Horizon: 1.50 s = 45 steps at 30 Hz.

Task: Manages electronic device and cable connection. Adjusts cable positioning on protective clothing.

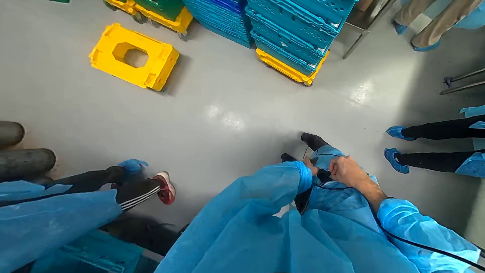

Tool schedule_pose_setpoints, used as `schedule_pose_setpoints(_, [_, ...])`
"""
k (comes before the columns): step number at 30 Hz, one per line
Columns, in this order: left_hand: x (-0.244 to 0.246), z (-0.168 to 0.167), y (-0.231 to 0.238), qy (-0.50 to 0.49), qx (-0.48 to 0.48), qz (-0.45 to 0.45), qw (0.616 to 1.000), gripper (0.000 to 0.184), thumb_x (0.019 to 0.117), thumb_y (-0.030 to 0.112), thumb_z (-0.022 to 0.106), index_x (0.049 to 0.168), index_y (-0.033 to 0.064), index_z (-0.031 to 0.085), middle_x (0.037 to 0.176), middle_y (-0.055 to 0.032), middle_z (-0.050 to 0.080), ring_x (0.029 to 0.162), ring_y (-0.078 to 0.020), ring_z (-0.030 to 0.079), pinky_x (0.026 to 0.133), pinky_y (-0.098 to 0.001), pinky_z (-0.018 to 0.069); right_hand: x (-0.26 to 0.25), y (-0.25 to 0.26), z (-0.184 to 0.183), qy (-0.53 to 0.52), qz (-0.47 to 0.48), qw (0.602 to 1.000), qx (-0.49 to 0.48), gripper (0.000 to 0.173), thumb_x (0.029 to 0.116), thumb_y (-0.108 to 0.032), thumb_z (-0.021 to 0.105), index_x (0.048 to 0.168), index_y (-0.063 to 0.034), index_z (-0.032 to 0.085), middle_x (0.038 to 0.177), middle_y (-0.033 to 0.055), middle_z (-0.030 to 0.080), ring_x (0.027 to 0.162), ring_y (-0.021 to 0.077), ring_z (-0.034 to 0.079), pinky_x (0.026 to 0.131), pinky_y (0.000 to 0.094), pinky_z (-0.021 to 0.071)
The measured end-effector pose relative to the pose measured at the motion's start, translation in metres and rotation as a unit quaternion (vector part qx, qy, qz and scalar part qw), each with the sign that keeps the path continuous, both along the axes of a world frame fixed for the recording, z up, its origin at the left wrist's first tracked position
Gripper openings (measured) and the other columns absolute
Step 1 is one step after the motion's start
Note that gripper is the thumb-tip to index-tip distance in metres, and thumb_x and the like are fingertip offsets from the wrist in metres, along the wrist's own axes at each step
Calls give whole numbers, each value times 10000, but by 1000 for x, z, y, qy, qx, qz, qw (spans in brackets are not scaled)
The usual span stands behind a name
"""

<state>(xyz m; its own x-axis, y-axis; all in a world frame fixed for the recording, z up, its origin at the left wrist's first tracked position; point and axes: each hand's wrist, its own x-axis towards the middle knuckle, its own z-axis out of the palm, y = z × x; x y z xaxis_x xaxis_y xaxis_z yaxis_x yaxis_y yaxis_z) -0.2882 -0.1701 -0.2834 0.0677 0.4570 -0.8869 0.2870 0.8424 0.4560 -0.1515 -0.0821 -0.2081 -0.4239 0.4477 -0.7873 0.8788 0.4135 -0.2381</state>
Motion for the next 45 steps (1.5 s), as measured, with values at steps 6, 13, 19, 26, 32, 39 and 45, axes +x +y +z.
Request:
schedule_pose_setpoints(6, [20,-74,-1,-174,-35,10,984,553,1095,296,465,1450,-127,426,1486,-343,445,1415,-433,427,1164,-544,348,-18,-6,4,-61,5,998,18,258,799,-195,836,957,-44,699,910,177,701,906,375,693,768,576,555])
schedule_pose_setpoints(13, [5,64,39,-118,-38,-115,986,421,1111,14,266,1499,-122,359,1590,-289,345,1507,-377,310,1228,-452,235,-14,-12,10,-79,-43,996,22,275,780,-207,845,890,-25,671,869,177,693,875,369,695,753,566,555])
schedule_pose_setpoints(19, [49,-102,6,-99,-18,-25,995,615,1024,378,581,1452,-43,449,1376,-301,568,1302,-419,557,1092,-589,429,-12,-20,24,-111,-105,988,23,302,803,-226,837,941,-12,674,928,186,703,938,375,696,810,571,555])
schedule_pose_setpoints(26, [38,-58,17,-43,-43,-56,997,694,1017,413,565,1528,-7,353,1404,-282,559,1307,-398,567,1085,-577,447,-14,-29,37,-132,-91,987,21,342,866,-223,791,1091,-5,654,1024,208,707,1023,388,693,874,560,549])
schedule_pose_setpoints(32, [40,-45,28,-50,-63,-104,991,649,1055,425,491,1406,-121,480,1426,-312,523,1356,-392,517,1127,-548,410,-7,-30,31,-151,-110,982,26,354,871,-218,785,1127,-24,637,1049,209,699,1047,391,688,874,558,554])
schedule_pose_setpoints(39, [40,-3,35,-27,-99,-137,985,685,1063,421,491,1448,-140,412,1474,-305,481,1398,-361,483,1154,-502,389,-10,-35,40,-141,-107,983,50,238,910,-174,723,1074,-17,652,1010,215,701,1012,396,696,838,556,557])
schedule_pose_setpoints(45, [43,-8,34,-12,-105,-112,988,707,1056,436,499,1457,-137,398,1454,-306,501,1376,-366,507,1138,-508,410,5,-39,58,-127,-77,989,10,248,1019,-233,610,1173,-84,736,1155,176,723,1131,368,672,961,560,517])
